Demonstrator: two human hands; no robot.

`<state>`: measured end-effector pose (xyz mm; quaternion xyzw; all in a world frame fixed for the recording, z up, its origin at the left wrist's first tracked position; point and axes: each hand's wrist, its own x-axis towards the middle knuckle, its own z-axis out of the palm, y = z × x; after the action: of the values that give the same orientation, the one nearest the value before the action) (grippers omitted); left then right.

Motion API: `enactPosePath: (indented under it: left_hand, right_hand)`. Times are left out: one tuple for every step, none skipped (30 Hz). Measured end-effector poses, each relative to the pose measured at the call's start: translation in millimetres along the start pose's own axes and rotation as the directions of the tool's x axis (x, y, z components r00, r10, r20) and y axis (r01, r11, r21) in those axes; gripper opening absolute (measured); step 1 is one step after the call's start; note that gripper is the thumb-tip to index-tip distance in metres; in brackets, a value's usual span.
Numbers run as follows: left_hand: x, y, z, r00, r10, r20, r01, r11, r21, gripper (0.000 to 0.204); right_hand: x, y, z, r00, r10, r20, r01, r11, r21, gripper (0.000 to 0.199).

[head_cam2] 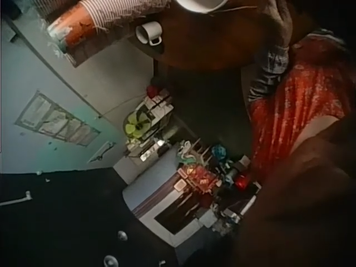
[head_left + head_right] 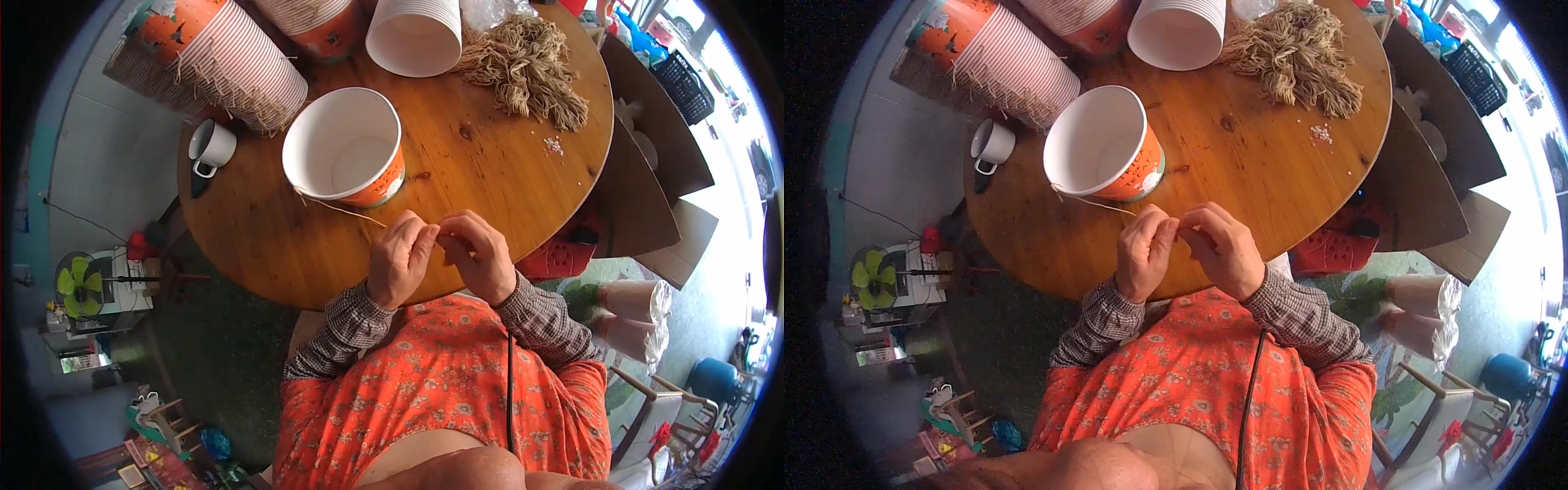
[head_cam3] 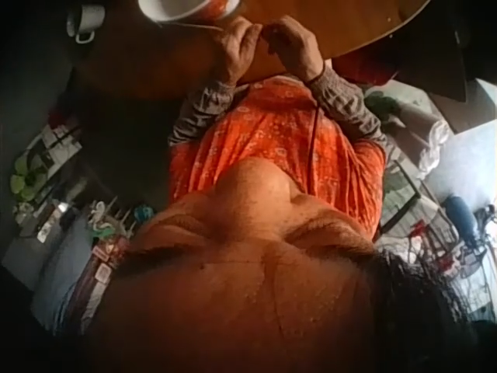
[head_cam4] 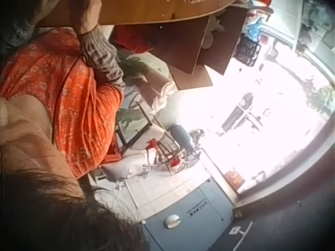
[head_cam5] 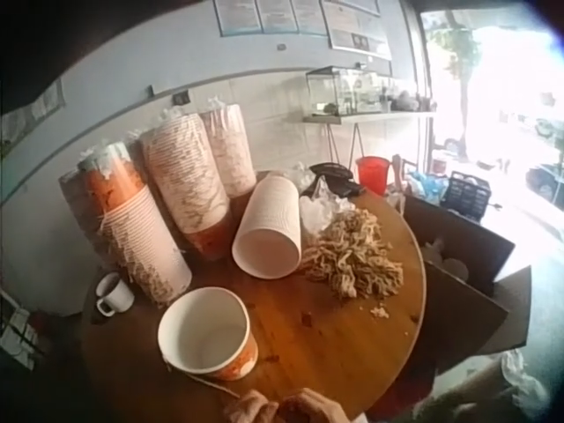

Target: Thread and tie string handles onto paper buckets.

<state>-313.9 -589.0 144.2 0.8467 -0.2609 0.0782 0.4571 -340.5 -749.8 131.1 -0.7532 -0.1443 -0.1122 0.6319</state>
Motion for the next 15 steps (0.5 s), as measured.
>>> enactPosePath:
  left_hand:
    - [0.6, 1.9, -0.9, 0.999, 0.042, -0.013, -0.041, 0.998, 0.048, 0.015]
    - [1.4, 4.1, -3.0, 0.999, 0.043, -0.017, -0.042, 0.998, 0.053, 0.015]
    - [2.5, 7.0, -4.4, 0.994, 0.097, -0.053, -0.095, 0.994, 0.048, 0.011]
    - [4.0, 9.9, -6.2, 0.984, 0.151, -0.089, -0.148, 0.988, 0.047, 0.007]
    - [6.1, 12.2, -9.3, 0.984, 0.154, -0.091, -0.15, 0.987, 0.05, 0.007]
    - [7.6, 14.2, -13.5, 0.983, 0.16, -0.093, -0.154, 0.986, 0.063, 0.007]
    - [9.4, 17.0, -18.3, 0.981, 0.166, -0.096, -0.159, 0.984, 0.076, 0.006]
    - [11.7, 21.9, -23.9, 0.979, 0.177, -0.103, -0.169, 0.982, 0.082, 0.007]
    - [14.5, 27.5, -27.6, 0.964, 0.211, -0.161, -0.194, 0.974, 0.117, 0.008]
    - [17.7, 31.7, -29.6, 0.943, 0.252, -0.216, -0.222, 0.963, 0.153, 0.01]
    - [16.6, 31.3, -32.1, 0.897, 0.322, -0.302, -0.277, 0.943, 0.182, 0.015]
    - [8.2, 30.9, -33.1, 0.875, 0.303, -0.378, -0.265, 0.953, 0.148, 0.014]
    - [1.0, 29.7, -31.4, 0.859, 0.291, -0.422, -0.308, 0.951, 0.028, 0.014]
    - [0.4, 29.1, -30.4, 0.898, 0.305, -0.317, -0.32, 0.947, 0.007, 0.014]
    - [-0.6, 29.8, -29.2, 0.926, 0.315, -0.209, -0.325, 0.946, -0.011, 0.015]
  right_hand:
    - [0.0, -5.6, 0.2, 0.983, 0.18, 0.04, -0.184, 0.972, 0.148, 0.006]
    - [1.1, -9.4, 0.6, 0.932, 0.345, 0.107, -0.361, 0.889, 0.282, 0.005]
    - [2.9, -10.1, 0.5, 0.934, 0.342, 0.107, -0.358, 0.89, 0.283, 0.005]
    - [5.6, -10.3, 0.3, 0.962, 0.264, 0.063, -0.271, 0.935, 0.226, 0.007]
    - [8.9, -10.8, -0.1, 0.983, 0.181, 0.023, -0.182, 0.969, 0.165, 0.008]
    - [12.2, -12.6, -1.8, 0.984, 0.177, 0.025, -0.179, 0.97, 0.167, 0.008]
    - [17.0, -16.2, -4.9, 0.986, 0.153, 0.063, -0.161, 0.973, 0.165, 0.009]
    - [22.7, -20.7, -8.3, 0.987, 0.128, 0.101, -0.143, 0.976, 0.164, 0.011]
    - [29.8, -26.6, -11.7, 0.983, 0.124, 0.137, -0.141, 0.982, 0.123, 0.01]
    - [38.1, -29.3, -15.2, 0.984, 0.119, 0.134, -0.135, 0.983, 0.123, 0.01]
    - [48.0, -30.6, -18.2, 0.972, 0.11, 0.208, -0.167, 0.944, 0.283, 0.01]
    - [60.1, -33.4, -21.3, 0.956, 0.086, 0.282, -0.207, 0.877, 0.434, 0.009]
    - [77.9, -45.0, -27.9, 0.961, 0.069, 0.269, -0.195, 0.859, 0.474, 0.01]
    - [98.1, -58.6, -34.7, 0.966, 0.053, 0.253, -0.181, 0.839, 0.514, 0.011]
    - [119.9, -62.0, -34.5, 0.98, -0.095, 0.175, -0.031, 0.795, 0.605, 0.013]
